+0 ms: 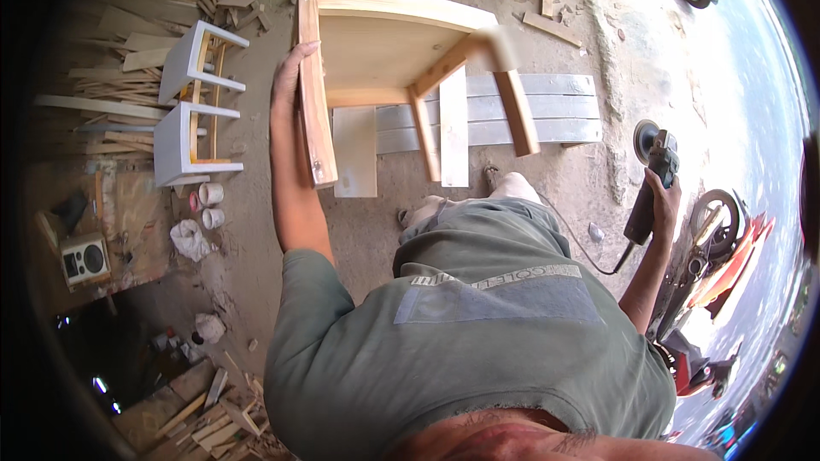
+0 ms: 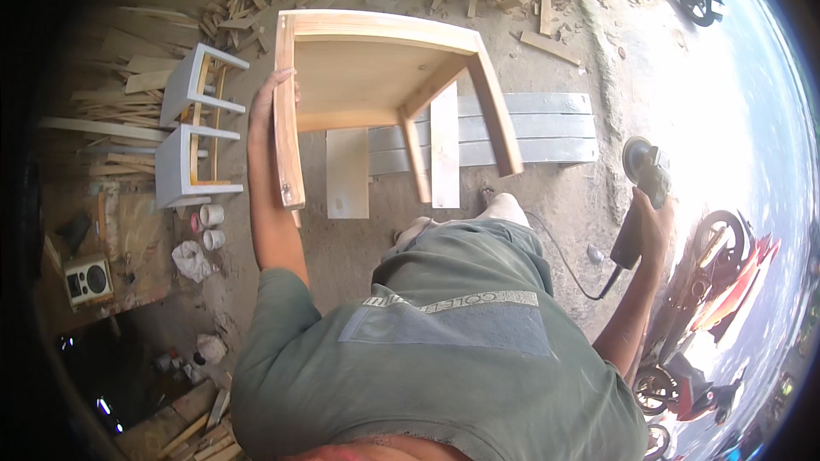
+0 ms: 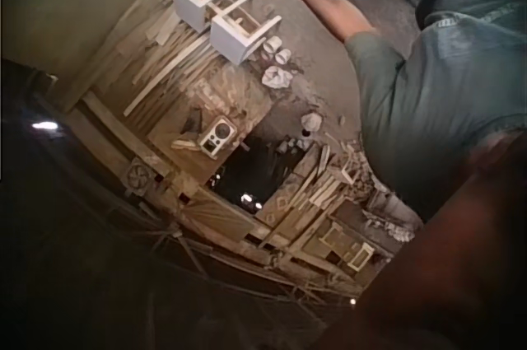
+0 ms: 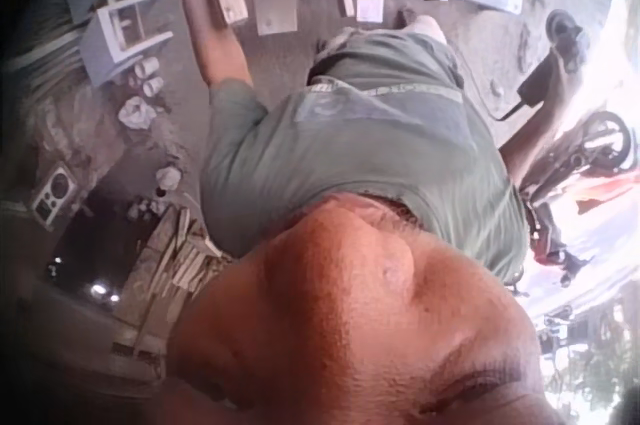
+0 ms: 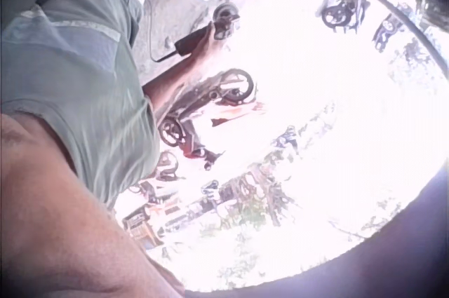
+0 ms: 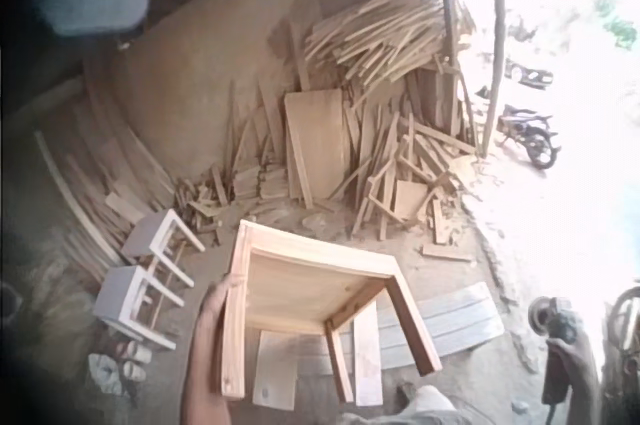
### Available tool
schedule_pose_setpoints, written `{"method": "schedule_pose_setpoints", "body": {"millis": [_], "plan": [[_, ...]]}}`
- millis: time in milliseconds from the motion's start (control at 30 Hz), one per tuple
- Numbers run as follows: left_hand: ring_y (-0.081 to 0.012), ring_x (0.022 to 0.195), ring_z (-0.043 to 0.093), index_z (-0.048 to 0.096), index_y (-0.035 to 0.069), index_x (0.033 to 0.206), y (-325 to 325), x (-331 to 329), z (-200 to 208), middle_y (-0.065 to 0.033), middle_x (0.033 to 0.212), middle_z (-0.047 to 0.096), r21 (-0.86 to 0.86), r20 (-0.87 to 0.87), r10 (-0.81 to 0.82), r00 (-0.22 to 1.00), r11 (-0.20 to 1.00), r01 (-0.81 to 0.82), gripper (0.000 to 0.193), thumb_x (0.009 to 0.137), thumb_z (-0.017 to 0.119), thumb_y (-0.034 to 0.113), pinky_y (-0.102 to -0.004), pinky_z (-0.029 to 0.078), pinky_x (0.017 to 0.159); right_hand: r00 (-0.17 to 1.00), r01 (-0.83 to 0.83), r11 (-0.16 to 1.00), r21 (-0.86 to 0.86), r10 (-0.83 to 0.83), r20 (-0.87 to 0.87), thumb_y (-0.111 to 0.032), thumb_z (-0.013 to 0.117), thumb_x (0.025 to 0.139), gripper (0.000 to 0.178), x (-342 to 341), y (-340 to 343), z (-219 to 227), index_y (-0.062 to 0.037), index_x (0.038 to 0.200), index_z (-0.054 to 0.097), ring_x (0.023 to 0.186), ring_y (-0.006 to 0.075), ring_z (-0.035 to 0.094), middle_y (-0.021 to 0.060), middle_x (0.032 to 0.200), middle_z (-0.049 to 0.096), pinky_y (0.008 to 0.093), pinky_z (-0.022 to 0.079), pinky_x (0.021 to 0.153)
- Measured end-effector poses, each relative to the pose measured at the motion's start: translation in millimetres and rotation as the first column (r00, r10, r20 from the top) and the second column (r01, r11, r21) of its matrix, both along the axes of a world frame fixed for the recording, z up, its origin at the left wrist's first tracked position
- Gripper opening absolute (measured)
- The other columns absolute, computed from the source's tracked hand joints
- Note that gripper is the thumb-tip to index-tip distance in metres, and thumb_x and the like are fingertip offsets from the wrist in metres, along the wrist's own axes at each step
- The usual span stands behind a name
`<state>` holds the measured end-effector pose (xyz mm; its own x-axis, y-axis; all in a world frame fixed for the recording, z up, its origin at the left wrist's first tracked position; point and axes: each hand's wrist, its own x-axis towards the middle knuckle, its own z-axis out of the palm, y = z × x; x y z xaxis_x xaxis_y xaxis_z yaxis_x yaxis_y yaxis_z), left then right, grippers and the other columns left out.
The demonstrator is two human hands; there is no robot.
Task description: The person uses a power sander to smooth the surfaces of a wooden chair, moving the tool across the seat and the legs and turning the chair over to reach different parts.
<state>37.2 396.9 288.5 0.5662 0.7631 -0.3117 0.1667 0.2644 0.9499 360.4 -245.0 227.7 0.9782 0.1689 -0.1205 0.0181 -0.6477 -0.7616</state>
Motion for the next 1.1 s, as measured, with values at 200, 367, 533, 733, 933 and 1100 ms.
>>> {"method": "schedule_pose_setpoints", "body": {"millis": [200,367,533,733,933,1100], "plan": [[-0.0123,0.089,0.064,0.065,-0.002,0.117,-41,40,9,-0.0071,0.102,0.069,0.355,-0.056,-0.065,0.996,0.932,0.08,0.043,0.084,0.076,0.024,-0.0275,0.052,0.08,0.987,-0.129,0.991,-0.045,0.124,-0.105,-0.037,0.08,0.083,0.056,98,35,-15,0.0023,0.119,0.064,0.089,0.0223,0.067,0.0144,0.101,0.071,0.0374,0.052,0.083],[-0.0299,0.104,0.068,0.059,-0.009,0.121,-35,33,-105,-0.0212,0.113,0.071,0.575,-0.231,0.149,0.961,0.818,0.011,0.063,0.075,0.081,0.026,-0.0371,0.053,0.093,0.95,-0.253,0.967,0.039,0.255,-0.178,-0.033,0.08,0.084,0.049,141,72,-43,0.0016,0.115,0.064,0.084,0.0197,0.066,0.0122,0.095,0.071,0.0344,0.052,0.077],[-0.0396,0.136,0.052,0.033,-0.02,0.146,-97,82,-131,-0.0369,0.142,0.051,0.534,-0.464,0.152,0.873,0.834,0.138,0.105,0.075,0.084,0.039,-0.0418,0.044,0.11,0.929,-0.331,0.931,0.154,0.35,-0.119,-0.033,0.083,0.084,0.045,153,98,-37,-0.0024,0.112,0.064,0.075,0.0127,0.059,0.0038,0.088,0.066,0.0286,0.049,0.067],[-0.0458,0.125,0.058,0.033,-0.01,0.148,-149,119,-194,-0.037,0.133,0.057,0.528,-0.549,0.159,0.821,0.827,0.193,0.1,0.075,0.079,0.041,-0.0485,0.048,0.105,0.892,-0.433,0.891,0.141,0.445,-0.073,-0.03,0.082,0.086,0.043,161,128,-38,-0.002,0.112,0.064,0.076,0.0125,0.06,0.0038,0.089,0.067,0.0283,0.049,0.068],[-0.0449,0.132,0.052,0.033,-0.006,0.151,-153,104,-197,-0.0334,0.147,0.048,0.486,-0.454,0.183,0.872,0.871,0.07,0.109,0.077,0.078,0.06,-0.0498,0.045,0.107,0.742,-0.663,0.725,0.188,0.67,0.032,-0.027,0.084,0.083,0.044,147,205,-37,-0.0016,0.11,0.061,0.076,0.0149,0.062,0.0053,0.09,0.068,0.0305,0.051,0.07],[-0.0414,0.128,0.054,0.047,-0.005,0.144,-113,-11,-158,-0.0294,0.139,0.054,0.728,-0.312,0.531,0.788,0.667,-0.161,0.092,0.083,0.076,0.058,-0.0506,0.044,0.107,0.455,-0.888,0.455,-0.067,0.89,0.018,-0.041,0.085,0.078,0.063,118,296,-12,0.0034,0.113,0.057,0.081,0.0299,0.069,0.02,0.091,0.07,0.0408,0.054,0.077]]}}
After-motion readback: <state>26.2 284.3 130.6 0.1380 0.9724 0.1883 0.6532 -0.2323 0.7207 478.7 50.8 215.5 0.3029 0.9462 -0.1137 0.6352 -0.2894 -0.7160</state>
